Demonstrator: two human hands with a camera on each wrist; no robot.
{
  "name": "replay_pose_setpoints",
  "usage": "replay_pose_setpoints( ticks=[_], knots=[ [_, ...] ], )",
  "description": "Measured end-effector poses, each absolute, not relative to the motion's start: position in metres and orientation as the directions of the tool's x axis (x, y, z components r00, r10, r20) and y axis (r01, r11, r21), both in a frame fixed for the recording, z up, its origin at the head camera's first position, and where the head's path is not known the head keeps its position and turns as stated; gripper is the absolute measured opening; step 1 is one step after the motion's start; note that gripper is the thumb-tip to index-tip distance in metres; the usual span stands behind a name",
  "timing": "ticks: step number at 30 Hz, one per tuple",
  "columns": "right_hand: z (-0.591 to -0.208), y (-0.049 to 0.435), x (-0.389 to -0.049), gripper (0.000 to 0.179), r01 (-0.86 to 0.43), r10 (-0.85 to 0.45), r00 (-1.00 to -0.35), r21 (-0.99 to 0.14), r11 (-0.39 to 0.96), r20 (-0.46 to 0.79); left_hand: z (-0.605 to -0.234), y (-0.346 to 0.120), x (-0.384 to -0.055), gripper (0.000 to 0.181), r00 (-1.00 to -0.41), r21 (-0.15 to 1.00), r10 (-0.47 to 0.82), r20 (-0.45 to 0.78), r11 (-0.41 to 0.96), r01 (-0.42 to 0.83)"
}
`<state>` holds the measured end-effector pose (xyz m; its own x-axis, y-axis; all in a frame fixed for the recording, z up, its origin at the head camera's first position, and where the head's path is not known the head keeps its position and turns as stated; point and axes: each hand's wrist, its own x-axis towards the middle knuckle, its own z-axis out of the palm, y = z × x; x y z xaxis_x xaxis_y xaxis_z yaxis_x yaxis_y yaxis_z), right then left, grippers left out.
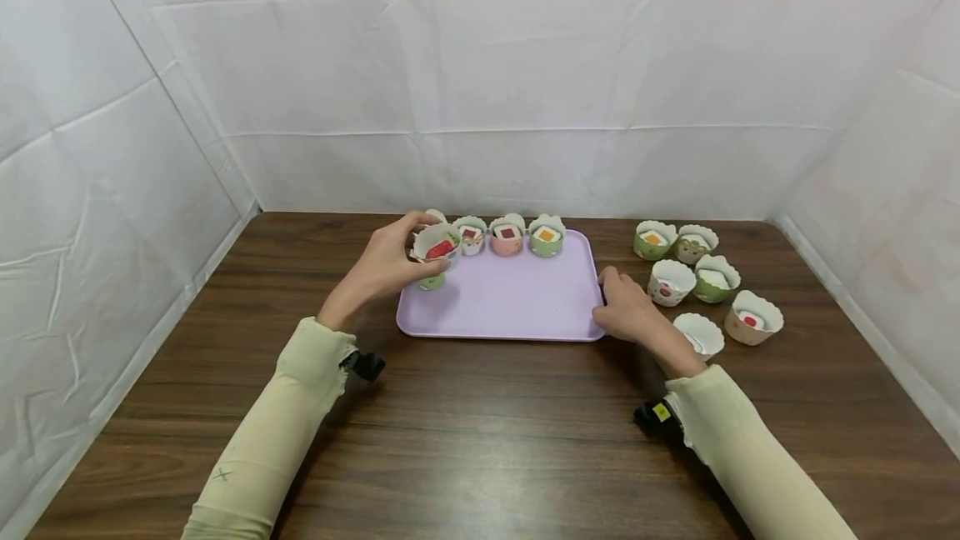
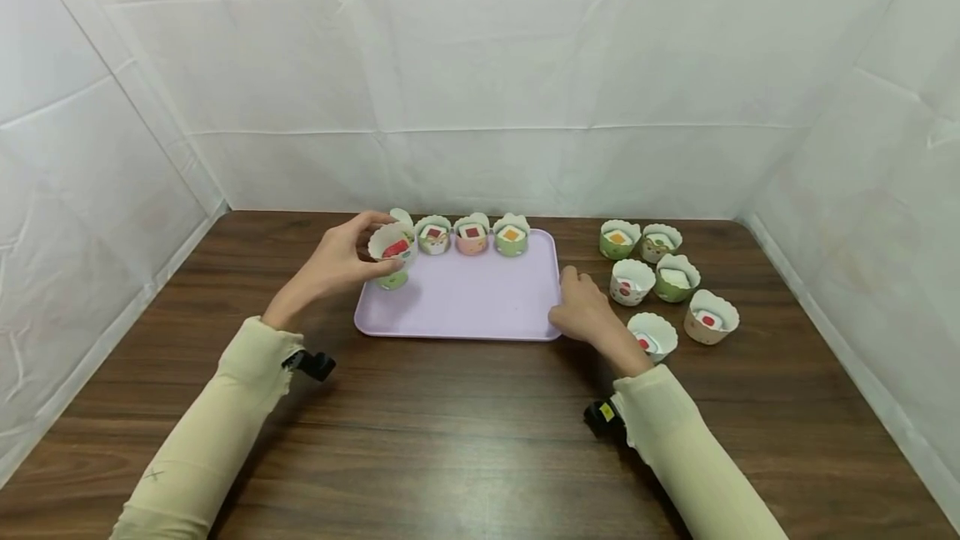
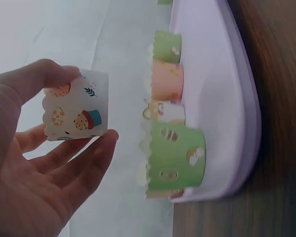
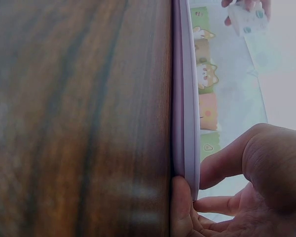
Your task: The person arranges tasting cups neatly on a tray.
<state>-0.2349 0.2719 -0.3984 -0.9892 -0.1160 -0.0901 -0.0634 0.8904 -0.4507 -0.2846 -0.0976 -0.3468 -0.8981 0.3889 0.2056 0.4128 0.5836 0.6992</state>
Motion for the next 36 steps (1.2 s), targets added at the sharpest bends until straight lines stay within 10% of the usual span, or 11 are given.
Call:
replay_pose_setpoints(
  ticks=[36],
  knots=[
    [-0.398,0.272,-0.236,0.049,-0.06,-0.114,-0.989,-0.447,0.892,-0.096,-0.381,-0.051,-0.302,0.057,-0.864,0.374,0.46,0.204,0.779,0.503]
  ],
)
